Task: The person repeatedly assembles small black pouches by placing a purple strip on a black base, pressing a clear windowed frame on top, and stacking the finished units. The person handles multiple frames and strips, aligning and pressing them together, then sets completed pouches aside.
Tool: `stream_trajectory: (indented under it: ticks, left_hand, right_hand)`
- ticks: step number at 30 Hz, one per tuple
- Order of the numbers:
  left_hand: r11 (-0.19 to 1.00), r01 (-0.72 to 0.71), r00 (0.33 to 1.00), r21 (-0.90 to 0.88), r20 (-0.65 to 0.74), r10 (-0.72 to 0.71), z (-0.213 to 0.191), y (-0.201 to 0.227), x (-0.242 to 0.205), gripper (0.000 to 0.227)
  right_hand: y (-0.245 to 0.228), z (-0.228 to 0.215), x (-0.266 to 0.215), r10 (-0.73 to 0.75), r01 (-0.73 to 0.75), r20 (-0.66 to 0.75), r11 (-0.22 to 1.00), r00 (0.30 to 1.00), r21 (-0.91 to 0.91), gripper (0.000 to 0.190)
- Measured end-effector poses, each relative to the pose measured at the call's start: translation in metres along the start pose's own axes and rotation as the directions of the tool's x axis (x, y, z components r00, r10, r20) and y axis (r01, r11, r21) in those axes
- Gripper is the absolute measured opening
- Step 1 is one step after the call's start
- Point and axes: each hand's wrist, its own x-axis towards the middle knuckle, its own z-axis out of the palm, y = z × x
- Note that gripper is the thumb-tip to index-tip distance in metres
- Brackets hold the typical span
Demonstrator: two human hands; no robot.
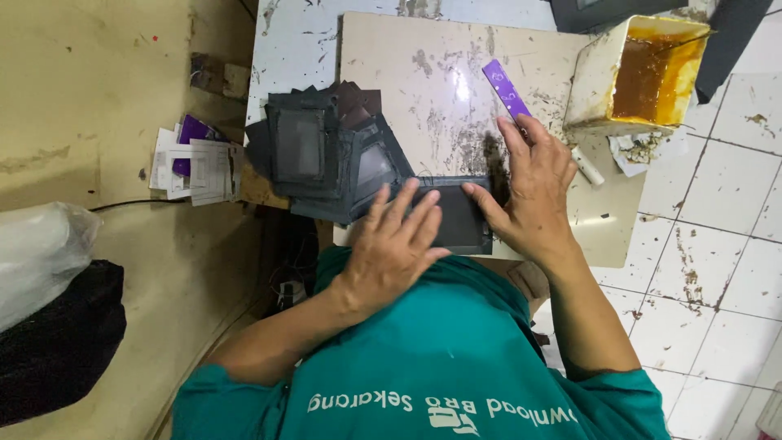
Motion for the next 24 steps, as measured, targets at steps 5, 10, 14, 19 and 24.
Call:
stream_trajectory:
  ticks: [5, 10, 14, 19, 24]
  left_hand:
    - [0.996, 0.053, 0.999, 0.071, -0.013, -0.052, -0.018, -0.011, -0.022, 0.053]
    - [0.993, 0.059, 0.998, 0.105, -0.028, -0.057, -0.015, 0.006, -0.038, 0.052]
    - [0.992, 0.120, 0.993, 0.037, -0.024, -0.119, -0.032, 0.008, -0.027, 0.057]
    - [0.994, 0.107, 0.994, -0.030, -0.016, -0.107, -0.036, 0.005, -0.016, 0.058]
    - [0.920, 0.172, 0.985, -0.352, 0.033, -0.171, -0.042, -0.006, 0.012, 0.021]
  right_hand:
    - [-0.013, -0.004, 0.009, -0.039, 0.038, 0.026, 0.999, 0.999, 0.031, 0.090]
    - [-0.036, 0.012, 0.024, -0.191, 0.200, 0.175, 0.979, 0.966, -0.033, 0.118]
    - [-0.042, 0.008, 0.060, -0.059, 0.158, 0.466, 0.972, 0.883, -0.176, 0.140]
    - [-0.035, 0.004, 0.087, -0.062, 0.154, 0.405, 0.968, 0.912, -0.199, 0.152]
    - [-0.051, 0.007, 0.063, -0.257, 0.246, 0.013, 0.910, 0.966, -0.333, 0.078]
